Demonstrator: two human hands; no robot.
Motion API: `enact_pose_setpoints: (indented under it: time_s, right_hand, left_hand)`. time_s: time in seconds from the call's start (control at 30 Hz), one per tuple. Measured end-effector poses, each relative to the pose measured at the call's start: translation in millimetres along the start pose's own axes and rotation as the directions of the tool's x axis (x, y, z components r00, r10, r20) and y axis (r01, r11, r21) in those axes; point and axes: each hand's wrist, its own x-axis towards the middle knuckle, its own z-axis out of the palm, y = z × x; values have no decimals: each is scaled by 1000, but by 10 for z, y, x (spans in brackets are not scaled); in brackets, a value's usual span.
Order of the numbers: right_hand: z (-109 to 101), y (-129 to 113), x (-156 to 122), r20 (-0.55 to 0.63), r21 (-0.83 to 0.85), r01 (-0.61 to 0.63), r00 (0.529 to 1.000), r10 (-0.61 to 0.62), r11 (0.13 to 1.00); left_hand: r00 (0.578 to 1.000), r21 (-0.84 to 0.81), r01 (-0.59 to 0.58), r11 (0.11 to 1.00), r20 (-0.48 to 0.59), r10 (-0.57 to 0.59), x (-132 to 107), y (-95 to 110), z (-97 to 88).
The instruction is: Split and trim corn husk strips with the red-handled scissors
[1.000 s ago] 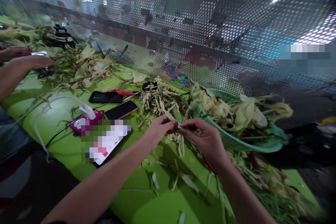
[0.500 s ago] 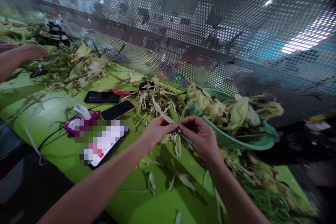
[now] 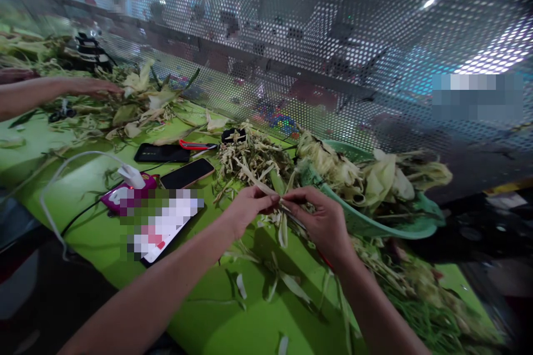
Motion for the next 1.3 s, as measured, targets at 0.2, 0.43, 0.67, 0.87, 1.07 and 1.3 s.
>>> enact_pose_setpoints:
  time_s: [0.2,0.43,0.67,0.87,1.07,1.3]
  right_hand:
    - [-9,-18,3,-24,-65,-41,999,40,997]
    - [9,-29,9,-35,-77,-60,998,58,995]
    - [-23,-35,22,20,15,40,999,-40,999]
    - [-42,-54,27,29,6,73,997,-73,997]
    - [-54,-54,36,41,-87,96,995,-92,992]
    - [-57,1,48,95,-192,50,995,-32,980]
  left_hand:
    - [999,75,-40,996,-14,41,8,10,29]
    - [991,177,-126,976,58,117,27,-6,20]
    - [1000,79,-20,997,-3,21,-12,41,27]
    - [1000,39,13,999,10,-13,-42,77,31]
    - [998,132,-46,990,43,40,-36,76,29]
    - [985,447,-174,878,88,150,-33,74,23]
